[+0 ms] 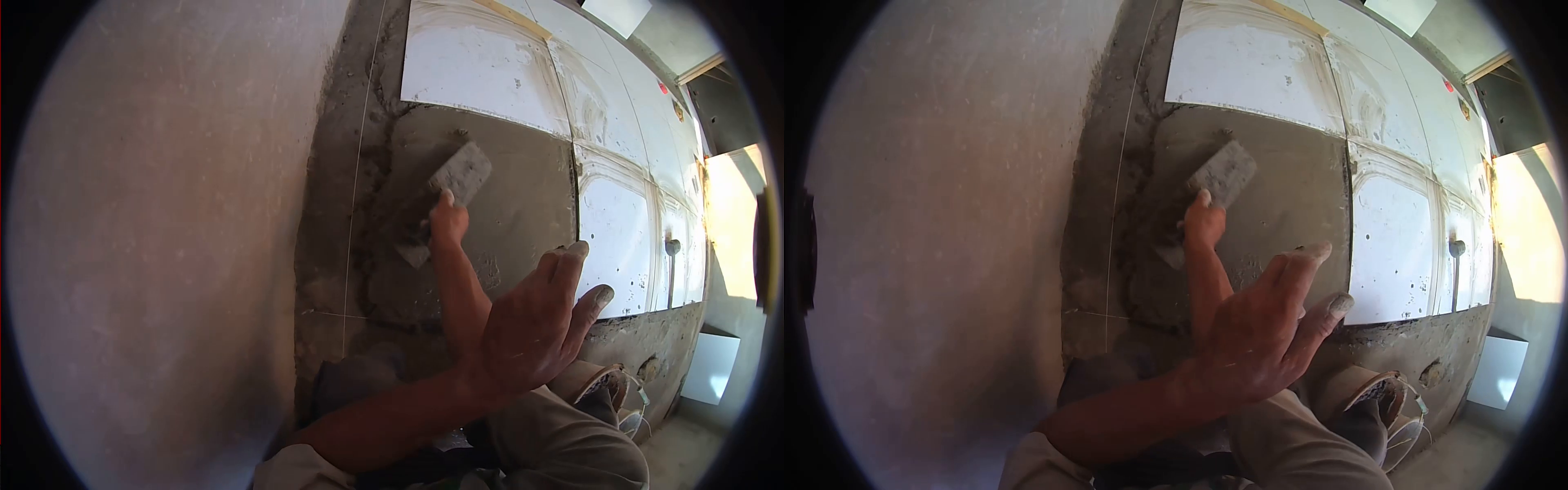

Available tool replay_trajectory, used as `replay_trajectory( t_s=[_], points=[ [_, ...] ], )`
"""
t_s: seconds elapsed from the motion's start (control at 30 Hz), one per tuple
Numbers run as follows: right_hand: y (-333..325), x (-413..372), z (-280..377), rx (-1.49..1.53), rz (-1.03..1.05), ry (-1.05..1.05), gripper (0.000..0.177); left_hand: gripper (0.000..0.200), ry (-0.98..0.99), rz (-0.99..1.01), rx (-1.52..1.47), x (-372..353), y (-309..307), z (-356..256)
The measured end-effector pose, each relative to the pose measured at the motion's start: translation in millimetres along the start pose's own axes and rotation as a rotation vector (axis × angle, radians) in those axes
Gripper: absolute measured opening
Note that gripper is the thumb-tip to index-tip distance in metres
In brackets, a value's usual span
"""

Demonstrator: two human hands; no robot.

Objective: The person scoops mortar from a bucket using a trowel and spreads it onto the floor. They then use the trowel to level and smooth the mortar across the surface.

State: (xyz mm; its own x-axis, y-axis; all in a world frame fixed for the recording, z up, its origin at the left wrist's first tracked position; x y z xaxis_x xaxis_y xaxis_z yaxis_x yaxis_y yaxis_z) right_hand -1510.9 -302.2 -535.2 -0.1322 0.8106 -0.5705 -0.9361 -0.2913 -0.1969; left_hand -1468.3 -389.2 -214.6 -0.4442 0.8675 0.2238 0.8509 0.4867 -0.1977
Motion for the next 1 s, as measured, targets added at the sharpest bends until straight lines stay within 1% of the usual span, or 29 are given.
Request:
replay_trajectory(
  t_s=[0.03, 0.07, 0.13, 0.17, 0.23, 0.27, 0.33, 0.37, 0.4, 0.43, 0.47, 0.5, 0.53, 0.57, 0.6, 0.67, 0.7, 0.77, 0.8, 0.87, 0.9, 0.97, 1.0],
  points=[
    [15, 0, 20, -0.024, 0.023, -0.015, 0.053, 0.045, -0.034, 0.019, -0.047, -1, -3, 2],
    [25, 6, 31, -0.018, 0.026, -0.025, 0.053, 0.045, -0.023, 0.017, -0.043, -2, -4, 1],
    [52, 16, 54, -0.125, 0.149, -0.089, 0.054, 0.046, 0.06, -0.059, -0.023, -6, -10, -6],
    [55, 23, 60, -0.118, 0.145, -0.101, 0.054, 0.046, 0.075, -0.056, -0.022, -6, -10, -9],
    [62, 36, 74, -0.409, 0.23, -0.242, 0.058, 0.046, 0.091, -0.079, -0.081, -7, -12, -14],
    [53, 36, 75, -0.412, 0.226, -0.243, 0.058, 0.046, 0.092, -0.079, -0.087, -6, -11, -16],
    [27, 26, 84, -0.529, 0.192, -0.367, 0.061, 0.044, 0.078, -0.101, -0.187, -3, -11, -17],
    [11, 23, 82, -0.603, 0.206, -0.37, 0.06, 0.044, 0.07, -0.101, -0.194, 0, -8, -15],
    [-9, 17, 80, -0.681, 0.218, -0.368, 0.059, 0.042, 0.105, -0.146, -0.163, 3, -8, -15],
    [-26, 3, 85, -0.833, 0.237, -0.434, 0.056, 0.041, 0.142, -0.193, -0.133, 6, -9, -14],
    [-42, -12, 94, -0.987, 0.256, -0.506, 0.052, 0.041, 0.138, -0.197, -0.146, 10, -7, -9],
    [-62, -19, 98, -0.997, 0.252, -0.504, 0.052, 0.04, 0.1, -0.18, -0.112, 15, -2, -2],
    [-71, -28, 98, -1.161, 0.324, -0.575, 0.047, 0.039, 0.063, -0.163, -0.073, 17, 4, 5],
    [-75, -33, 95, -1.319, 0.401, -0.651, 0.042, 0.04, 0.023, -0.093, -0.05, 19, 13, 13],
    [-84, -28, 96, -1.318, 0.405, -0.665, 0.042, 0.04, 0.028, -0.104, -0.043, 19, 12, 14],
    [-82, -31, 95, -1.433, 0.531, -0.869, 0.037, 0.041, -0.011, -0.053, 0.116, 14, 17, 18],
    [-84, -28, 93, -1.431, 0.541, -0.867, 0.037, 0.041, -0.02, -0.055, 0.12, 11, 19, 21],
    [-76, -21, 94, -1.476, 0.63, -0.9, 0.035, 0.044, -0.083, 0.079, 0.077, 10, 30, 29],
    [-71, -14, 95, -1.475, 0.632, -0.903, 0.035, 0.044, -0.082, 0.077, 0.08, 9, 27, 27],
    [-52, 0, 99, -1.484, 0.624, -1.131, 0.035, 0.046, -0.045, 0.055, 0.112, 10, 25, 18],
    [-43, 14, 100, -1.478, 0.637, -1.143, 0.035, 0.046, -0.05, 0.045, 0.123, 11, 23, 15],
    [-22, 29, 113, -1.446, 0.539, -1.332, 0.033, 0.049, -0.135, 0.1, 0.129, 11, 27, 18],
    [-13, 35, 117, -1.424, 0.548, -1.336, 0.033, 0.049, -0.143, 0.101, 0.147, 8, 26, 19]
  ],
)
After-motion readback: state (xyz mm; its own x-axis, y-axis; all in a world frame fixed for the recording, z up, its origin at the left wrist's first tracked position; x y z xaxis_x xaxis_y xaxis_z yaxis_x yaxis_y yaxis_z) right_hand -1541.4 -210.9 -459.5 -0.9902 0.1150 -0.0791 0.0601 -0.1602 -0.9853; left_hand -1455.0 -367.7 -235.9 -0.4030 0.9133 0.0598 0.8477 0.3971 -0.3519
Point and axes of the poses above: each hand's wrist, its own x-axis towards the middle knuckle, its own y-axis out of the palm, z = x × y, the point moved 9 cm from there along x, towards the middle knuckle, and after that the axes turned 4 degrees about z, right-handed, at the moved point
